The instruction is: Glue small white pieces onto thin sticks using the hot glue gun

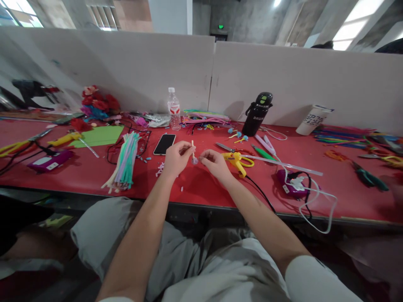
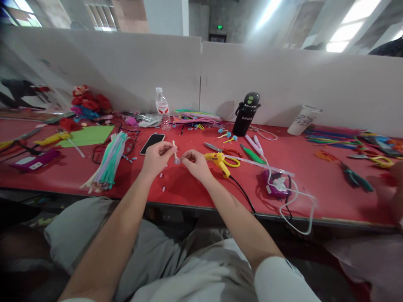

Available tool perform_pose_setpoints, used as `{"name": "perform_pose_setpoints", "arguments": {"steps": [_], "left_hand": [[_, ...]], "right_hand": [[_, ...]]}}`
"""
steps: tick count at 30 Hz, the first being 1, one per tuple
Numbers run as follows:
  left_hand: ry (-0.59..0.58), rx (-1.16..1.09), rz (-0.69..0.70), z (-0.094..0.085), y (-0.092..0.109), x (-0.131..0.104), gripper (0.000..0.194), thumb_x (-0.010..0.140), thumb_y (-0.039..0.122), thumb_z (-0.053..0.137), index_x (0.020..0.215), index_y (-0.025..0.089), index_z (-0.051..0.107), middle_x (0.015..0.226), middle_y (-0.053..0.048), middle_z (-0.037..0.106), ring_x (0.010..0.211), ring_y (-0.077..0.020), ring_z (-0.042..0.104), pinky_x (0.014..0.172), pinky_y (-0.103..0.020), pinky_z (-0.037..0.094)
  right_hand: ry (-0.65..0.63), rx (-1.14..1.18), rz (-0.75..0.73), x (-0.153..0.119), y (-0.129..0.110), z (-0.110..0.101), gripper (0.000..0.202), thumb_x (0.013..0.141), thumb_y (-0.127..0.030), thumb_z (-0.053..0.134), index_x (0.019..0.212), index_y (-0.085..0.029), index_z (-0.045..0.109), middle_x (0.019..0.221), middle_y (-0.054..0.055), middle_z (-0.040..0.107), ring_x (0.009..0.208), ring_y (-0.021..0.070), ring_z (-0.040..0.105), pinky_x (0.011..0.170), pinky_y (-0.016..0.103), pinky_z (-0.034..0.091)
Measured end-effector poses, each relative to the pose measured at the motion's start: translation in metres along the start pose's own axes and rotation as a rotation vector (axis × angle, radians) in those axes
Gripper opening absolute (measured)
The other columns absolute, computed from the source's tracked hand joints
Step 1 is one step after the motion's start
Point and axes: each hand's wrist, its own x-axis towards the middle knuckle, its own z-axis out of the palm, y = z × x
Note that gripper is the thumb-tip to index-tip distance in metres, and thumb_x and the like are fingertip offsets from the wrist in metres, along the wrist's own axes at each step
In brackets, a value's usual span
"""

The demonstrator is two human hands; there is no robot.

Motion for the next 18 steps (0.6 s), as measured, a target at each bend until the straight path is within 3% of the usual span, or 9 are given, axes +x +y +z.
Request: {"name": "perform_pose_setpoints", "arguments": {"steps": [9,18], "left_hand": [[-0.028,-0.015,0.015,0.0015,0.001,-0.0004,0.016,0.085,0.034,0.063,0.087,0.018,0.066,0.087,-0.005,0.073,0.079,-0.0178,0.069,0.077,-0.029,0.053],[-0.017,0.021,0.036,0.0023,-0.003,-0.0006,0.016,0.085,0.034,0.063,0.086,0.018,0.066,0.084,-0.004,0.073,0.076,-0.017,0.069,0.075,-0.028,0.054]], "right_hand": [[-0.024,-0.011,-0.005,-0.001,0.0006,-0.0001,0.02,0.075,-0.036,0.069,0.077,-0.019,0.059,0.076,0.001,0.065,0.071,0.0157,0.061,0.07,0.03,0.048],[-0.009,-0.016,0.014,-0.001,0.0008,0.0001,0.015,0.074,-0.032,0.066,0.077,-0.019,0.059,0.074,0.0,0.064,0.069,0.0141,0.059,0.069,0.029,0.046]]}}
